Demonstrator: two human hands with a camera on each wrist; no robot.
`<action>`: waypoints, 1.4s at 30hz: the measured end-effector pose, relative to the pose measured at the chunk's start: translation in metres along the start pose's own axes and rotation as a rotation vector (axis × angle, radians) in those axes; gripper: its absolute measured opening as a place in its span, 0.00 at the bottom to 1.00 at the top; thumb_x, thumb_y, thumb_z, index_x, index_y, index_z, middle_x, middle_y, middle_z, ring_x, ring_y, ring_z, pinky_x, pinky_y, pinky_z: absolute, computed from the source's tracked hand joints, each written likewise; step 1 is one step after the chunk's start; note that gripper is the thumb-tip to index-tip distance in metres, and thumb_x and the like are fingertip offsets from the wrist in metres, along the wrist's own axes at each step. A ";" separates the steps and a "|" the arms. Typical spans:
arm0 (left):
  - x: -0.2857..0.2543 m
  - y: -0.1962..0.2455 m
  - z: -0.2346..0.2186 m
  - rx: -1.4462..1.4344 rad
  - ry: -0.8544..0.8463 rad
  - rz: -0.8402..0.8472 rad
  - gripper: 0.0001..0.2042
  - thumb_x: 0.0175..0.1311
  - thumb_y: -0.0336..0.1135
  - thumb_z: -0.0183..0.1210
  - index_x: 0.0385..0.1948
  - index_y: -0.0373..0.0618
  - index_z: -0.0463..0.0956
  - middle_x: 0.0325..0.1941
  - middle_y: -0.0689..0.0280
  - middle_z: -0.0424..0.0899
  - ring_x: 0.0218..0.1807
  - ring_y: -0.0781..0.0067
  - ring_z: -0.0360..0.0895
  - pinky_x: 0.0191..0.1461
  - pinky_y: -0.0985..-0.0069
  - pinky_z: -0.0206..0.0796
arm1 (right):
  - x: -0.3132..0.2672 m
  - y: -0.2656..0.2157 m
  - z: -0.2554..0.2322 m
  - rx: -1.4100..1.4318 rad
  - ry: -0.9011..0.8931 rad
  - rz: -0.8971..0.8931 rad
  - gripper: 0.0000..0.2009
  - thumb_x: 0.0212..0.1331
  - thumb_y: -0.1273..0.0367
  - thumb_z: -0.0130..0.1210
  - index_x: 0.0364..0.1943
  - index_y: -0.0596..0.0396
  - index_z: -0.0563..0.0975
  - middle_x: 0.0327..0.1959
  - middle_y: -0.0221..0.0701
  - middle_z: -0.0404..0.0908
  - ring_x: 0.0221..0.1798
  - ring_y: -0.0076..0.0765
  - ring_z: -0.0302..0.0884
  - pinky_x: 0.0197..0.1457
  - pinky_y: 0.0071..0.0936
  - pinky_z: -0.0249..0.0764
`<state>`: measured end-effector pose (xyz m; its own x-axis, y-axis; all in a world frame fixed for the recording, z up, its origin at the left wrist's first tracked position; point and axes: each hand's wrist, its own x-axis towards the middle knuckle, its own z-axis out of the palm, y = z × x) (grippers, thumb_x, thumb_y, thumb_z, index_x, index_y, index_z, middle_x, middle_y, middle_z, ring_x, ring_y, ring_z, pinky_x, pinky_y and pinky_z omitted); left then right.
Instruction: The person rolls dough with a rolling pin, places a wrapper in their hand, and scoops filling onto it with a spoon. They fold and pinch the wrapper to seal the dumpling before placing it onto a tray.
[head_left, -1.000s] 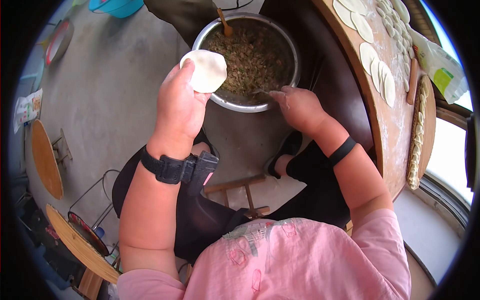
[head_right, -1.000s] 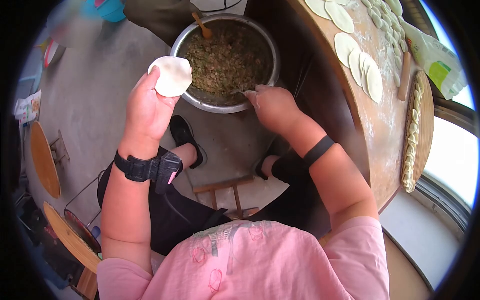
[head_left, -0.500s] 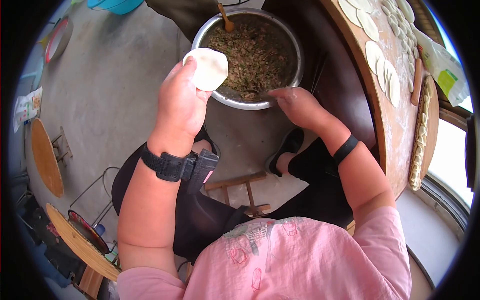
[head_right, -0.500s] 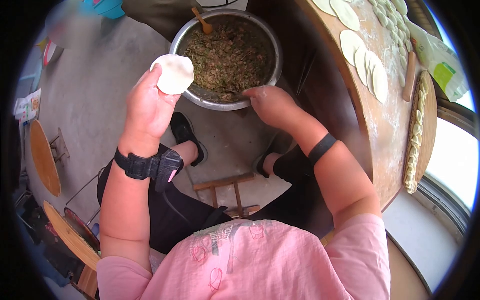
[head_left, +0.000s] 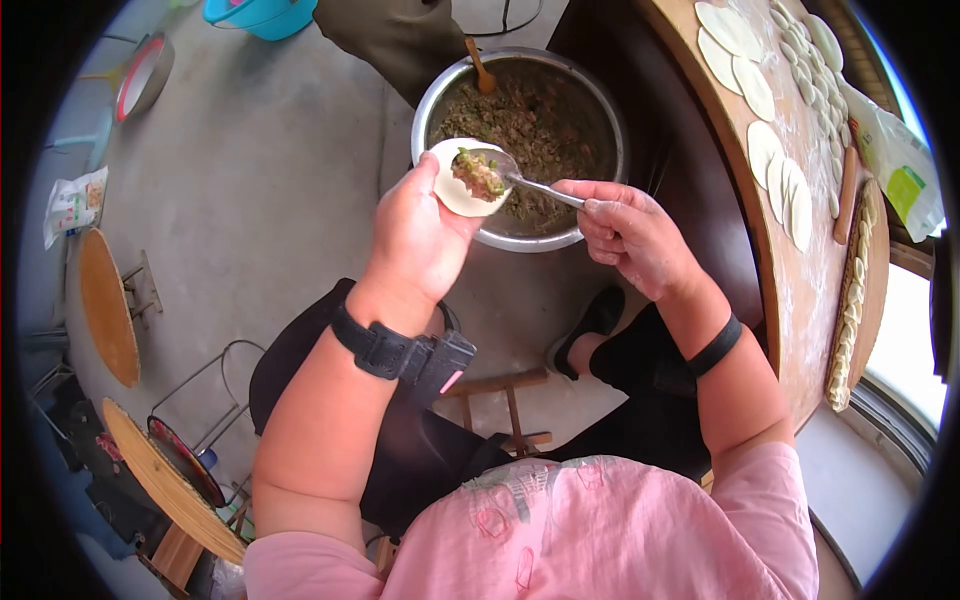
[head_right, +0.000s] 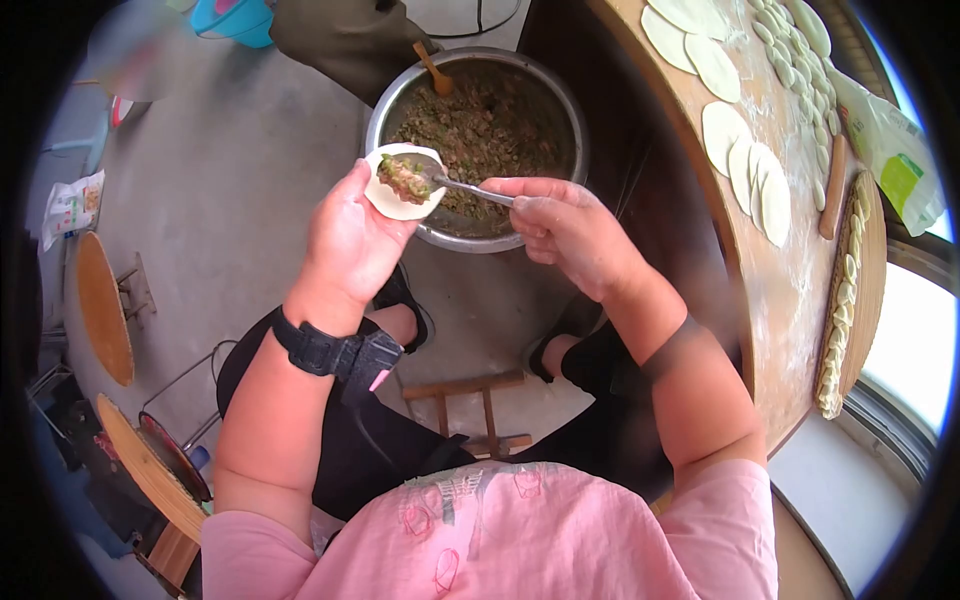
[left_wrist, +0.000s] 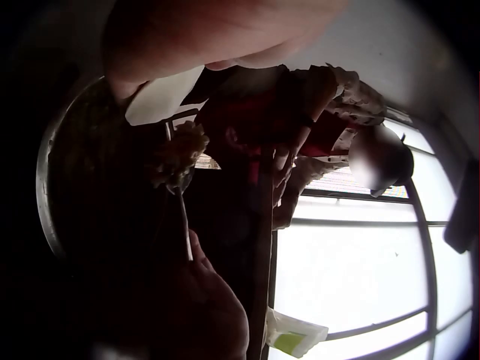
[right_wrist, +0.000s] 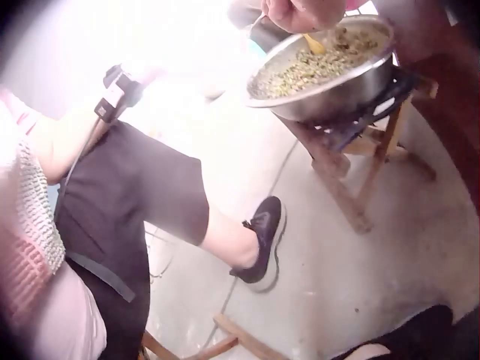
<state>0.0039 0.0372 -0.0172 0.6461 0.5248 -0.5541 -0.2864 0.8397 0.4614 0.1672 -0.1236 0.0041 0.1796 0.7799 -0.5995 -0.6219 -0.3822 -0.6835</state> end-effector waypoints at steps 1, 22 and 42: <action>0.000 -0.001 0.001 -0.027 -0.034 -0.018 0.21 0.81 0.39 0.34 0.62 0.31 0.63 0.63 0.48 0.73 0.65 0.54 0.73 0.71 0.57 0.66 | 0.000 0.000 0.003 -0.010 0.008 -0.024 0.20 0.66 0.75 0.46 0.61 0.63 0.74 0.25 0.15 0.63 0.25 0.12 0.54 0.28 0.14 0.53; -0.010 0.010 0.016 -0.152 -0.025 0.066 0.23 0.81 0.42 0.30 0.63 0.31 0.63 0.65 0.47 0.73 0.66 0.50 0.72 0.72 0.57 0.65 | -0.006 0.014 0.001 -1.258 0.064 -0.924 0.28 0.55 0.83 0.53 0.63 0.52 0.76 0.29 0.37 0.70 0.29 0.45 0.72 0.32 0.36 0.70; -0.008 0.003 0.015 -0.141 -0.051 0.050 0.21 0.81 0.40 0.35 0.61 0.32 0.65 0.65 0.50 0.73 0.67 0.54 0.71 0.74 0.56 0.63 | -0.026 -0.017 -0.007 -1.503 0.202 -1.086 0.21 0.52 0.82 0.55 0.50 0.52 0.84 0.26 0.33 0.70 0.25 0.39 0.71 0.28 0.31 0.68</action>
<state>0.0082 0.0335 -0.0010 0.6626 0.5617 -0.4955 -0.4134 0.8259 0.3834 0.1786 -0.1409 0.0282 0.1327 0.9317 0.3382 0.9006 0.0292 -0.4337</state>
